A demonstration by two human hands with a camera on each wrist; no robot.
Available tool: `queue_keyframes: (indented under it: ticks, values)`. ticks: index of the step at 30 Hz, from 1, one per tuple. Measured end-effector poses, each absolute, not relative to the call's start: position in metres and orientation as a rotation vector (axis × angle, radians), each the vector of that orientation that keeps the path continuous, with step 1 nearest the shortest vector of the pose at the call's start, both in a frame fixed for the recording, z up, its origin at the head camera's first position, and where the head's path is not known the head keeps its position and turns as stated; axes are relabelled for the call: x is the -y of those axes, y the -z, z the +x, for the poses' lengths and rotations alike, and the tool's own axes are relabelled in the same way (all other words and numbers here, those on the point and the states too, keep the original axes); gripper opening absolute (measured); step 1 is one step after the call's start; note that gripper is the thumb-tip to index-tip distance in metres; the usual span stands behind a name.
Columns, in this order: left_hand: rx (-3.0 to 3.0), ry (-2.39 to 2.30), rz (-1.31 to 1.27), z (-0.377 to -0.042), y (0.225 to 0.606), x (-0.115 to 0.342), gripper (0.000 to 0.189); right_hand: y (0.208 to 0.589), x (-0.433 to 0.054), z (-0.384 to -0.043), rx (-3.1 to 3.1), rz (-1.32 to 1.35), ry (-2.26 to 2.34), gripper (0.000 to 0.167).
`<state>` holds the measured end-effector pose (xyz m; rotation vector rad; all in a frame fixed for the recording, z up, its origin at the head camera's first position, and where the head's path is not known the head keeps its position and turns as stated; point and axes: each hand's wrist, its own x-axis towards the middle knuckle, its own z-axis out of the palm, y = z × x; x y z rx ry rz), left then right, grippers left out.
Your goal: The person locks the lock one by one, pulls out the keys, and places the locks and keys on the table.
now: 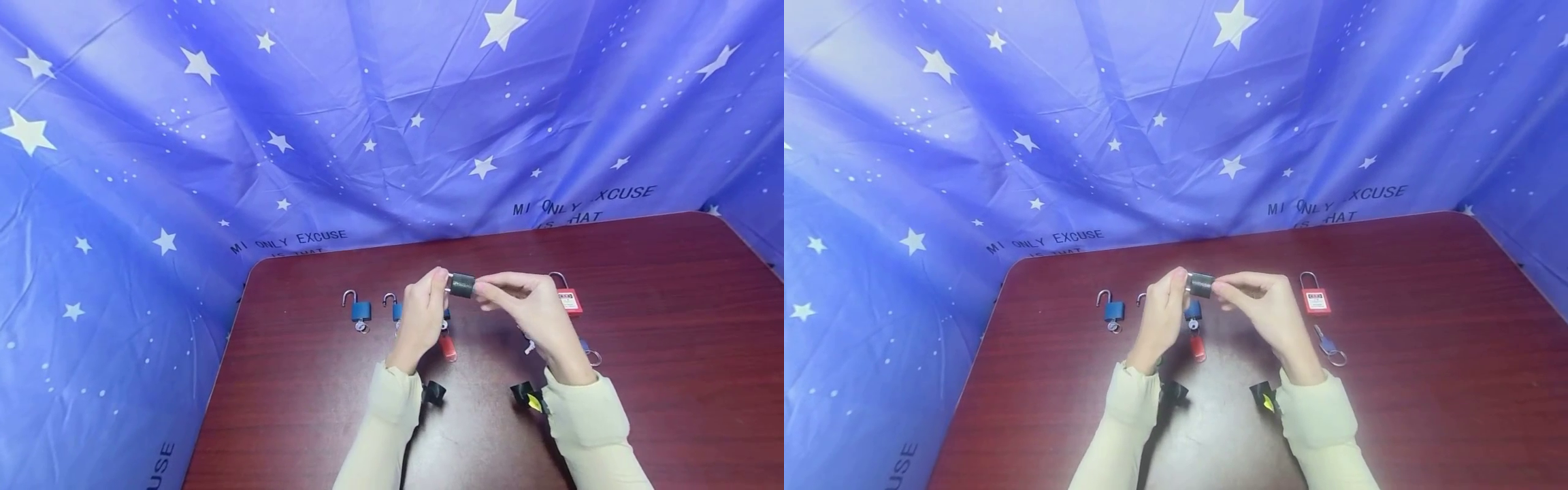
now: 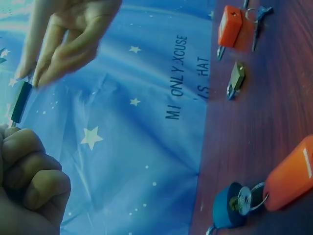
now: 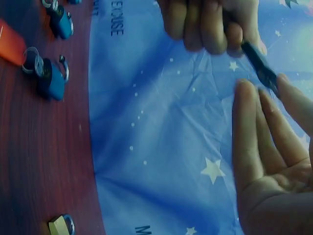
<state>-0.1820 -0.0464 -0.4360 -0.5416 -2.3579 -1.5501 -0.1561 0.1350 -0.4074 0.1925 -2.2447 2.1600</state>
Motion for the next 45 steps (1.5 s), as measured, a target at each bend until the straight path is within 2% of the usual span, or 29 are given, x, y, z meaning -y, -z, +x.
queue_keyframes:
  ticks: [4,7,13,17,24,32,40,45]
  values:
    - [2.377,1.636,-0.525,-0.183,0.435,0.047,0.044,0.408,-0.140,-0.157,2.345,0.198,-2.042,0.026]
    - [2.311,1.897,-0.467,-0.183,0.434,0.044,0.040,0.409,-0.142,-0.158,2.340,0.168,-2.060,0.027]
    - [1.964,2.498,-0.328,-0.182,0.437,0.029,0.018,0.411,-0.144,-0.161,2.236,0.053,-2.184,0.028]
    - [1.814,2.615,-0.251,-0.181,0.440,0.021,0.026,0.413,-0.148,-0.161,2.267,0.050,-2.145,0.030]
    - [1.736,2.565,-0.175,-0.184,0.438,0.024,0.034,0.411,-0.154,-0.159,2.511,0.131,-1.831,0.024]
    - [1.841,2.397,-0.094,-0.194,0.436,0.038,0.040,0.409,-0.168,-0.156,2.607,0.139,-1.764,0.020]
    - [2.456,1.757,-0.123,-0.197,0.454,0.028,0.032,0.421,-0.171,-0.159,2.891,0.287,-1.616,0.012]
    - [2.670,1.487,-0.135,-0.197,0.464,0.022,0.029,0.431,-0.163,-0.159,3.073,0.208,-1.416,0.012]
